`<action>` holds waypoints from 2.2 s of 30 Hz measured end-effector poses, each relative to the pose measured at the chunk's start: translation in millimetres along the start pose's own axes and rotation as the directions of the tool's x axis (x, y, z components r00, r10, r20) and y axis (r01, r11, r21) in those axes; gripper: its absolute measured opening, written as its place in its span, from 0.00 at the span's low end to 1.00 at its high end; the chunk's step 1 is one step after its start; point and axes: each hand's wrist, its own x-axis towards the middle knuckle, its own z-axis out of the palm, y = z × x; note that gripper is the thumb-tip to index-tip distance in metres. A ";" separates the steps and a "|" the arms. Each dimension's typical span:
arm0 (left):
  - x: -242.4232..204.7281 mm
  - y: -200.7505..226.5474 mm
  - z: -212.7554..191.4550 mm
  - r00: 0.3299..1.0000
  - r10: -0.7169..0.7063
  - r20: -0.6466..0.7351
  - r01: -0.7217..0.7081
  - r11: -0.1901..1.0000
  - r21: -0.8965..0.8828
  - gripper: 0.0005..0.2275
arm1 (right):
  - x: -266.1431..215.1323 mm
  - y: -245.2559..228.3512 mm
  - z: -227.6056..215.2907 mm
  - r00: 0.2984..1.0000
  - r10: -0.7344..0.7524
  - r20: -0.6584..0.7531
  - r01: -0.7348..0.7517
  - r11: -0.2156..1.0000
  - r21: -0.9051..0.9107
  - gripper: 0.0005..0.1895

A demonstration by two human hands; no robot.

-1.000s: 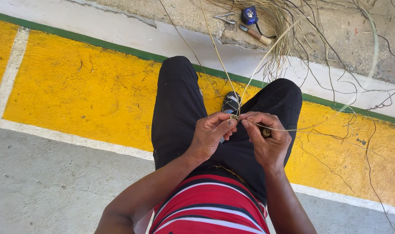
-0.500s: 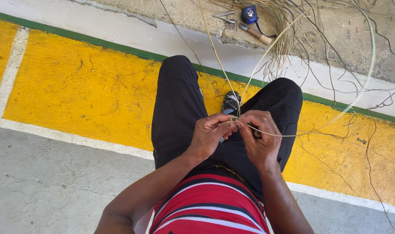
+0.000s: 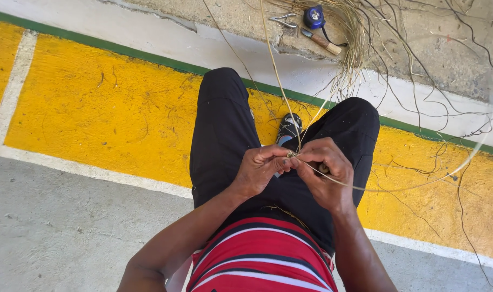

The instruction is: Weaving and trimming thin bamboo or fiber strips to create a handcrafted item.

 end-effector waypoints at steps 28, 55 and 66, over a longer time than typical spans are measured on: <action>1.3 27.0 23.4 0.936 -0.169 0.308 0.295 0.855 -0.427 0.10 | 56.3 97.0 -24.0 0.830 0.547 0.110 -0.527 0.706 0.474 0.12; 29.1 103.2 64.3 0.982 -0.065 0.178 -0.094 0.648 0.756 0.11 | -16.5 25.3 -42.8 0.906 0.346 0.245 -0.368 0.928 0.049 0.10; 47.8 174.0 91.4 0.748 0.272 0.605 -0.588 -0.150 0.795 0.07 | -21.9 -5.0 -42.0 0.985 0.143 0.100 -0.134 0.987 -0.093 0.04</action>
